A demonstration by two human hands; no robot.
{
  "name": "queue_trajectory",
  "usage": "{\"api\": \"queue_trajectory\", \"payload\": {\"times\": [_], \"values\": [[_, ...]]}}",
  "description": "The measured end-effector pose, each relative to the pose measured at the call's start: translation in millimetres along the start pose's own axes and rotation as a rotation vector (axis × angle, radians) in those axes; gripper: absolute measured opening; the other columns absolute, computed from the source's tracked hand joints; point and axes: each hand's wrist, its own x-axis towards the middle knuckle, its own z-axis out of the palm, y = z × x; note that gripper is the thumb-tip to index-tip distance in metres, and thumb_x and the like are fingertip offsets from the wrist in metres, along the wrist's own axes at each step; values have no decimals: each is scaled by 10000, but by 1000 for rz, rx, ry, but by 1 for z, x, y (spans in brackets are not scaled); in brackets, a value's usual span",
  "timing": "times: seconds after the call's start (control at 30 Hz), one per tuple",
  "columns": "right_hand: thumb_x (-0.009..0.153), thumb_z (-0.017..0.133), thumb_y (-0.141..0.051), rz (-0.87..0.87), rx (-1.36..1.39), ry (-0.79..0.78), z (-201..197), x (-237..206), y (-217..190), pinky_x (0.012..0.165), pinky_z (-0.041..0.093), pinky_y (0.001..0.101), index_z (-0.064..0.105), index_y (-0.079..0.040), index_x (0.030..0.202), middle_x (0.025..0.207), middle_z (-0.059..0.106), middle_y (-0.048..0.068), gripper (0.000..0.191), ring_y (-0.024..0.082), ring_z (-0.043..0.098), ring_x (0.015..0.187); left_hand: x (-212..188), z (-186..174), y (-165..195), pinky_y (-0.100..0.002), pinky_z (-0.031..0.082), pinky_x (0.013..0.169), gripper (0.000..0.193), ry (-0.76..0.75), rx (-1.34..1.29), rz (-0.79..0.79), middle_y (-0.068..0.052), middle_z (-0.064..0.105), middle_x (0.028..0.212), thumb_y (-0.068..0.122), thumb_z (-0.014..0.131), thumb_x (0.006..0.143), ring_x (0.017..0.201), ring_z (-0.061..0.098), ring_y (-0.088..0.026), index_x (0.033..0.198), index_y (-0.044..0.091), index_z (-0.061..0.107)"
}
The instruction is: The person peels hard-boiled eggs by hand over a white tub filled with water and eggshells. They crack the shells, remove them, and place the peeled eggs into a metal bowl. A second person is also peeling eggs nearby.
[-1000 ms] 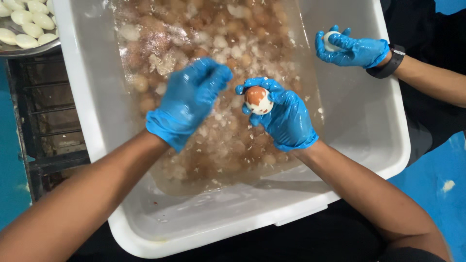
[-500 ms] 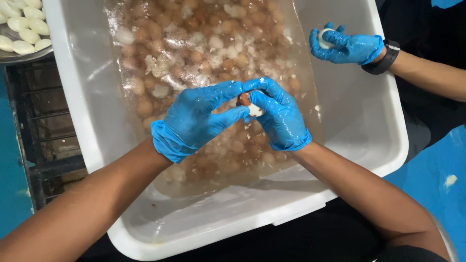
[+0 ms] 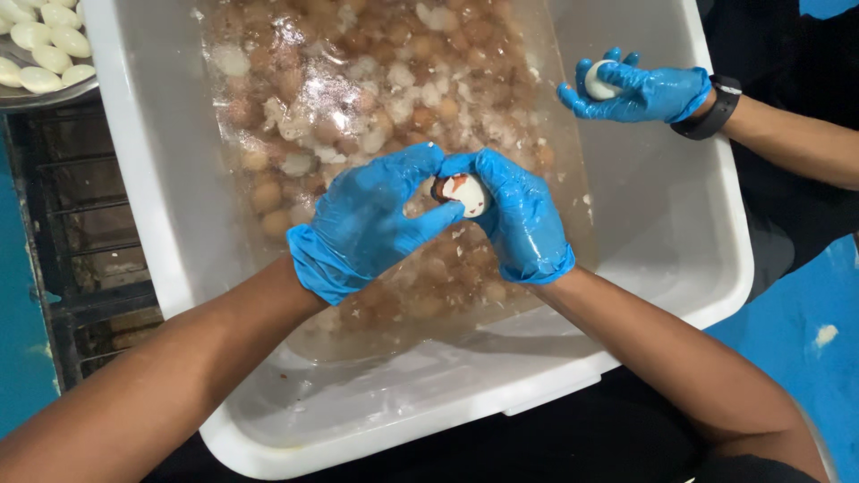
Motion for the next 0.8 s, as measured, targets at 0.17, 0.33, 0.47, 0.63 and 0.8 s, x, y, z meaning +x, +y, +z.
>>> {"api": "queue_trajectory", "payload": {"times": [0.17,0.33,0.47,0.63,0.8], "values": [[931,598,-66,2,103,-35,-2,2,0,909,596,351,614,-37,1280,1191,679,95,350,197,678,1083,2,6,-16,-399,596,934,396,110,-25,168,-218,694,1269,212,752,958,1100,723,-357,1291,16,661],[954,702,-14,-63,-89,-68,-2,0,-2,982,578,332,603,-19,1317,1232,688,98,377,183,664,1144,1,4,-13,-346,612,929,347,91,-198,37,-201,718,1271,150,770,943,1068,754,-273,1251,7,703],[915,750,0,-70,-176,-50,-2,-5,-11,945,599,317,610,-39,1337,1245,688,82,446,173,670,1153,8,-5,-5,-298,621,895,441,-12,-523,-240,-145,769,1213,190,808,874,993,755,-142,1271,30,701],[878,761,20,-65,-158,-19,2,-8,-19,962,617,314,605,-55,1350,1248,698,77,503,171,680,1163,11,-12,5,-267,611,882,496,-62,-675,-422,-101,788,1138,226,788,866,992,741,-83,1320,65,672],[872,775,28,-72,-231,-8,2,-8,-20,959,610,320,625,-49,1343,1243,694,80,500,174,678,1158,11,-16,6,-251,597,787,388,-70,-287,-304,-123,797,1051,269,702,955,872,780,-92,1303,98,711]]}}
